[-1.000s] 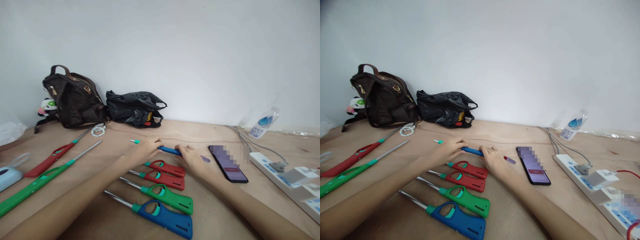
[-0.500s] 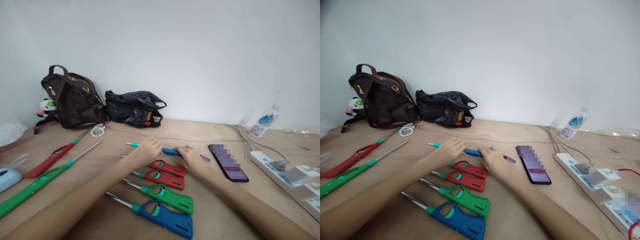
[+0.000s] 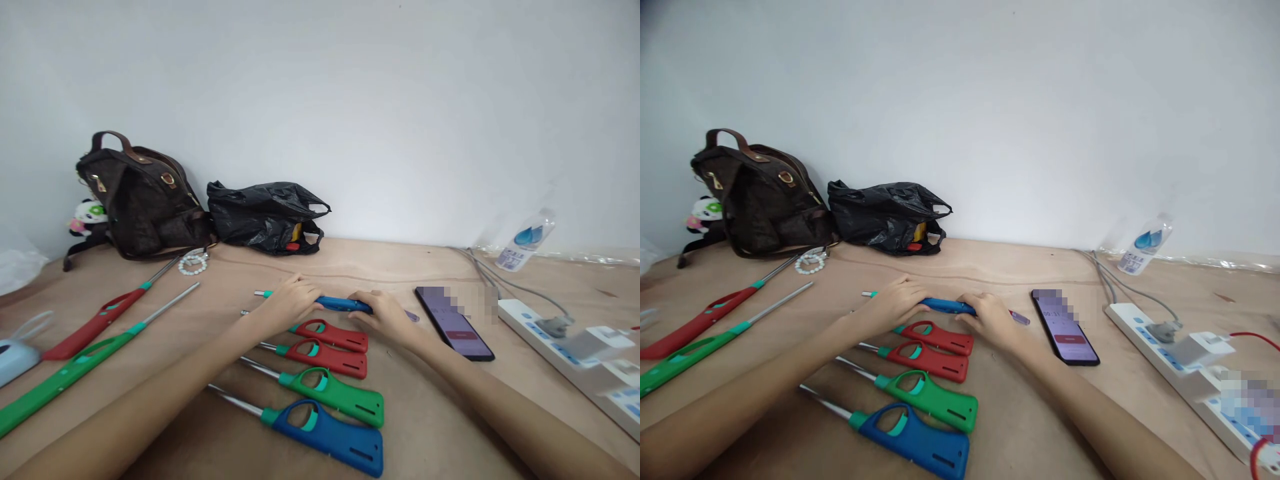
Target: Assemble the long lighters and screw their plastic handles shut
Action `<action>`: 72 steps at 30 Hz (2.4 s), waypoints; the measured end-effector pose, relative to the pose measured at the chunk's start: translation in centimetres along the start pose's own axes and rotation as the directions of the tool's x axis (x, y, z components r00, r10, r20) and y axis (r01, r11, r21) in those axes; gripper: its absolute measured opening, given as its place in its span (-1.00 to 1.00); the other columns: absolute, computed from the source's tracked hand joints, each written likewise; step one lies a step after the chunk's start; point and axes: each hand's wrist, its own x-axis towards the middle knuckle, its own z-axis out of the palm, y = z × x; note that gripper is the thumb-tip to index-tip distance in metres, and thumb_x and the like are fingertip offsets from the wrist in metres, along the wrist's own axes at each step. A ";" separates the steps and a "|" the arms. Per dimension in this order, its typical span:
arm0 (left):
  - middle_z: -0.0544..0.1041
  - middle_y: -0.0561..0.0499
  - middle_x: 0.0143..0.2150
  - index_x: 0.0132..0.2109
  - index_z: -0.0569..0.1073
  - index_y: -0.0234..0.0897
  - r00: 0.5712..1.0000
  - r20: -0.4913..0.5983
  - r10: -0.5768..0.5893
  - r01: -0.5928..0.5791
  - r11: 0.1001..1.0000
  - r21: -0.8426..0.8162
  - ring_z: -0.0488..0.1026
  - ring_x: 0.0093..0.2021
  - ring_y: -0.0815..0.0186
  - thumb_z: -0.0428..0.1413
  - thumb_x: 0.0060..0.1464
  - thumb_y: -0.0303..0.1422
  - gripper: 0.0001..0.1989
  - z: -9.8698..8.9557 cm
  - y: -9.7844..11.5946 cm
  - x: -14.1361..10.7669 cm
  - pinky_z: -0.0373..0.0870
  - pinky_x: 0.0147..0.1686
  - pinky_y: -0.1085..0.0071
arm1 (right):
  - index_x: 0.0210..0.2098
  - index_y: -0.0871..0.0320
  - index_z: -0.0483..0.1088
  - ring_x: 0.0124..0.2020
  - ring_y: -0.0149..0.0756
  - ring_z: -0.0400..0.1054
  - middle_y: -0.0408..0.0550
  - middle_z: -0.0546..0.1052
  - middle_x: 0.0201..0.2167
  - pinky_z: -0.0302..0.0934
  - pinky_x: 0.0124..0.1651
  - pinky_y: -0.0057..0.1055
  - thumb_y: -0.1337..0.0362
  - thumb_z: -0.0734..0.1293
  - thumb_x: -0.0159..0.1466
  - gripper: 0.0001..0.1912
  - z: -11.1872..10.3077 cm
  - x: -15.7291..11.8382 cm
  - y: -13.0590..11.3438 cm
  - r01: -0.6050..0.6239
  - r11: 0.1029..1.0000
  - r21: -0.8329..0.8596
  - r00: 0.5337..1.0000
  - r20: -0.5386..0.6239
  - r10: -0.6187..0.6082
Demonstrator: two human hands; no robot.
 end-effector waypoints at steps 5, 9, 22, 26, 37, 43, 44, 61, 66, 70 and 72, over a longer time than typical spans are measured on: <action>0.55 -0.08 -0.23 -0.25 0.43 -0.35 0.997 0.031 -0.076 0.078 0.996 -0.035 0.46 -0.18 0.18 0.01 0.29 -0.39 -0.84 -0.1 -0.1 0.0 0.23 -0.15 0.29 | -0.17 0.15 0.45 -0.30 -0.26 0.41 -0.05 0.56 -0.26 0.22 -0.24 -0.40 0.25 0.34 0.25 -0.83 -0.7 0.3 0.4 -0.010 0.984 0.176 1.000 0.020 0.007; 0.53 -0.13 -0.23 -0.25 0.41 -0.36 0.998 0.005 -0.066 0.066 0.998 0.017 0.45 -0.17 0.13 -0.03 0.31 -0.38 -0.81 0.4 0.1 0.0 0.23 -0.14 0.24 | -0.22 0.18 0.44 -0.43 -0.30 0.36 -0.08 0.53 -0.39 0.17 -0.34 -0.43 0.26 0.29 0.28 -0.86 -0.8 0.2 0.3 -0.011 0.989 0.150 1.000 0.014 0.009; 0.48 -0.13 -0.29 -0.21 0.41 -0.39 0.999 -0.015 0.032 -0.027 0.957 0.287 0.42 -0.22 0.07 -0.02 0.29 -0.41 -0.84 -1.2 3.1 0.7 0.21 -0.17 0.17 | -0.14 0.13 0.38 -0.31 -0.20 0.42 0.01 0.55 -0.28 0.17 -0.31 -0.39 0.35 0.32 0.23 -0.81 -0.3 -0.3 -2.8 -0.016 0.991 -0.134 1.000 0.022 0.019; 0.51 -0.16 -0.16 -0.08 0.42 -0.37 0.989 -0.146 0.031 0.011 0.959 0.282 0.41 -0.07 0.07 -0.11 0.33 -0.41 -0.77 -2.9 5.0 0.6 0.19 -0.06 0.16 | -0.14 0.12 0.37 -0.32 -0.20 0.42 0.00 0.54 -0.31 0.18 -0.29 -0.38 0.37 0.26 0.27 -0.84 0.1 -0.7 -3.9 -0.002 0.995 -0.100 0.999 -0.050 -0.003; 0.51 0.02 -0.37 -0.27 0.40 -0.26 0.754 -0.630 -0.186 0.017 0.964 -0.265 0.42 -0.31 0.28 -0.01 0.22 -0.41 -0.88 -3.2 2.8 -0.5 0.23 -0.20 0.30 | -0.38 0.15 0.27 -0.58 -0.44 0.21 -0.21 0.37 -0.58 0.08 -0.51 -0.50 0.14 0.29 0.29 -0.78 -1.0 -0.2 -3.8 -0.117 0.647 0.754 0.991 0.134 0.024; 0.55 -0.02 -0.28 -0.14 0.50 -0.31 0.863 -0.270 -0.427 0.035 0.583 -0.812 0.42 -0.31 0.31 0.09 0.14 -0.36 -0.83 -3.1 4.4 1.1 0.35 -0.28 0.41 | -0.38 0.21 0.30 -0.68 -0.53 0.12 -0.26 0.34 -0.65 -0.01 -0.60 -0.56 0.07 0.39 0.21 -0.68 -0.5 -0.5 -3.4 -0.272 0.157 0.949 0.926 0.303 -0.226; 0.54 -0.01 -0.32 -0.16 0.52 -0.31 0.863 -0.241 -0.444 0.043 0.540 -0.841 0.42 -0.31 0.30 0.11 0.12 -0.36 -0.83 -3.2 4.7 1.2 0.35 -0.28 0.41 | -0.38 0.21 0.31 -0.69 -0.54 0.11 -0.26 0.34 -0.65 -0.02 -0.62 -0.56 0.08 0.39 0.21 -0.68 -0.5 -0.6 -3.5 -0.280 0.123 0.952 0.918 0.303 -0.255; 0.51 -0.03 -0.32 -0.25 0.55 -0.33 0.896 0.016 -0.444 -0.045 -0.126 -0.991 0.46 -0.32 0.31 0.31 -0.04 -0.16 -0.68 -2.7 6.0 1.1 0.41 -0.32 0.46 | -0.39 0.25 0.33 -0.75 -0.58 0.02 -0.30 0.27 -0.71 -0.01 -0.58 -0.55 0.12 0.35 0.27 -0.71 0.2 -1.5 -5.3 -0.418 -0.230 0.879 0.826 0.263 -0.498; 0.48 0.00 -0.38 -0.37 0.55 -0.33 0.884 -0.016 -0.467 -0.086 -0.129 -0.988 0.42 -0.36 0.36 0.38 -0.16 -0.17 -0.68 -3.0 5.9 1.2 0.37 -0.38 0.52 | -0.33 0.27 0.35 -0.76 -0.58 0.04 -0.30 0.27 -0.70 -0.03 -0.58 -0.56 0.16 0.32 0.31 -0.74 0.4 -1.5 -5.5 -0.455 -0.293 0.841 0.796 0.237 -0.557; 0.50 -0.01 -0.40 -0.41 0.55 -0.33 0.870 -0.074 -0.487 -0.106 -0.037 -0.994 0.41 -0.37 0.34 0.38 -0.17 -0.16 -0.68 -3.7 6.0 1.1 0.38 -0.37 0.47 | -0.28 0.28 0.35 -0.77 -0.56 0.07 -0.26 0.31 -0.67 -0.04 -0.65 -0.57 0.18 0.29 0.32 -0.77 1.0 -1.6 -5.5 -0.474 -0.356 0.805 0.765 0.176 -0.620; 0.51 -0.02 -0.40 -0.40 0.55 -0.33 0.869 -0.077 -0.488 -0.093 -0.009 -0.996 0.42 -0.37 0.32 0.37 -0.15 -0.15 -0.68 -4.0 6.1 1.0 0.39 -0.36 0.45 | -0.25 0.28 0.35 -0.77 -0.56 0.08 -0.24 0.34 -0.65 -0.03 -0.67 -0.58 0.18 0.29 0.32 -0.77 1.1 -1.6 -5.6 -0.475 -0.378 0.794 0.758 0.151 -0.635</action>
